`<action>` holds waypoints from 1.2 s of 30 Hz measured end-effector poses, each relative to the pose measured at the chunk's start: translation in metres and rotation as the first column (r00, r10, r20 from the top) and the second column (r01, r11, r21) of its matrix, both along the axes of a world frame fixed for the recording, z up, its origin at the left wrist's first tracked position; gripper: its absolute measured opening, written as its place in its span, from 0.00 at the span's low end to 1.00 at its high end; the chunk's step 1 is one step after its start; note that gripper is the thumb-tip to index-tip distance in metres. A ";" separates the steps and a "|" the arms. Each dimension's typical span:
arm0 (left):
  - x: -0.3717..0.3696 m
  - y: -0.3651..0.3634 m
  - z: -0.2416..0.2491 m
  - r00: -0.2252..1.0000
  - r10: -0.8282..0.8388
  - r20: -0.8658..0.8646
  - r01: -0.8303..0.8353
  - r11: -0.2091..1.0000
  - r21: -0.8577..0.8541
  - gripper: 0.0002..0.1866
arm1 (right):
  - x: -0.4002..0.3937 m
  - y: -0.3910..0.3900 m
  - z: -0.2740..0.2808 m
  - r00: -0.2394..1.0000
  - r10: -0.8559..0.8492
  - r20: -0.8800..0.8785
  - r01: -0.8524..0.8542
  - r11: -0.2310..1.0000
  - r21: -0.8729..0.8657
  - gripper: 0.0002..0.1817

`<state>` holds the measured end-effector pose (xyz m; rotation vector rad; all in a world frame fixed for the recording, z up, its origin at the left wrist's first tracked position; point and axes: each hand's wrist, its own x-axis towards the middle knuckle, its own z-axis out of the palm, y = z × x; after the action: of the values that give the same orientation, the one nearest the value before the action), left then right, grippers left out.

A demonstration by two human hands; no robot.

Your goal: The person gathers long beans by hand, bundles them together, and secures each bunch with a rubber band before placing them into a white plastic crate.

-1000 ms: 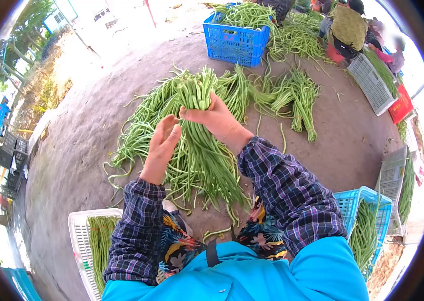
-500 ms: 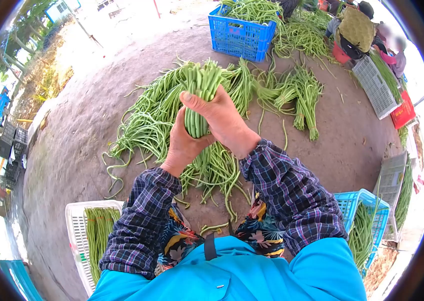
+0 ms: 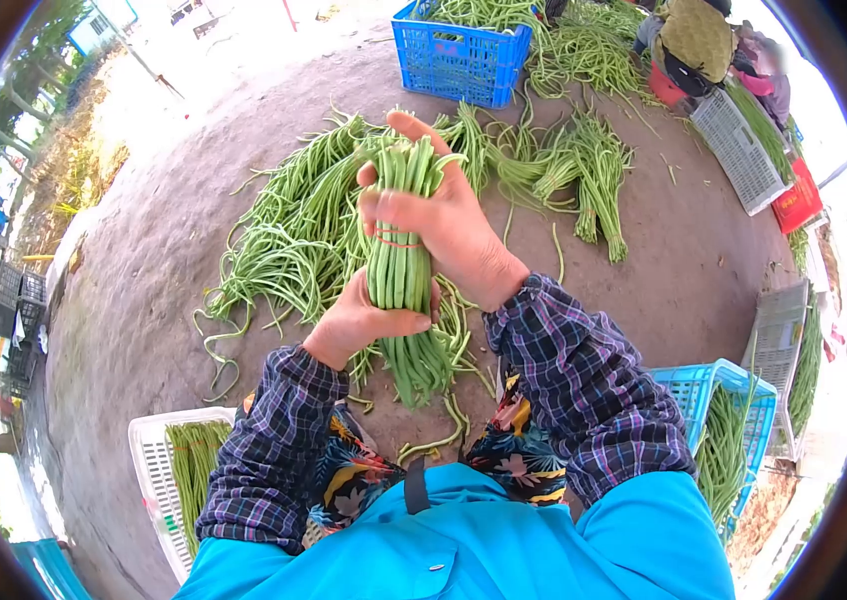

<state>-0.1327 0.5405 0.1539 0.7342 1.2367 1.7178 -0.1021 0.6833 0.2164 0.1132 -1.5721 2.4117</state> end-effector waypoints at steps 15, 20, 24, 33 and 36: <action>-0.004 -0.013 0.016 0.962 0.209 0.177 -0.219 0.975 0.036 0.23 | -0.014 0.023 -0.011 0.907 -0.404 -0.114 0.419 0.894 0.162 0.29; -0.010 -0.015 0.010 0.959 0.232 0.165 -0.240 0.970 0.032 0.23 | -0.003 0.019 -0.010 0.854 -0.335 -0.397 0.511 0.680 0.526 0.15; -0.013 -0.014 0.009 0.965 0.226 0.135 -0.232 0.972 0.031 0.24 | -0.001 0.002 -0.007 0.814 -0.207 -0.542 0.572 0.440 0.692 0.16; -0.016 -0.013 0.006 0.961 0.160 0.226 -0.175 0.983 0.047 0.22 | -0.009 0.001 0.001 0.813 -0.215 -0.541 0.579 0.389 0.716 0.11; -0.013 -0.013 0.010 0.961 0.171 0.216 -0.180 0.983 0.023 0.22 | -0.002 0.000 0.010 0.839 -0.200 -0.506 0.543 0.365 0.756 0.12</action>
<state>-0.1457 0.5271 0.1636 0.4598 1.1466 1.9183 -0.1045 0.6833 0.2268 0.2894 -2.1907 0.9171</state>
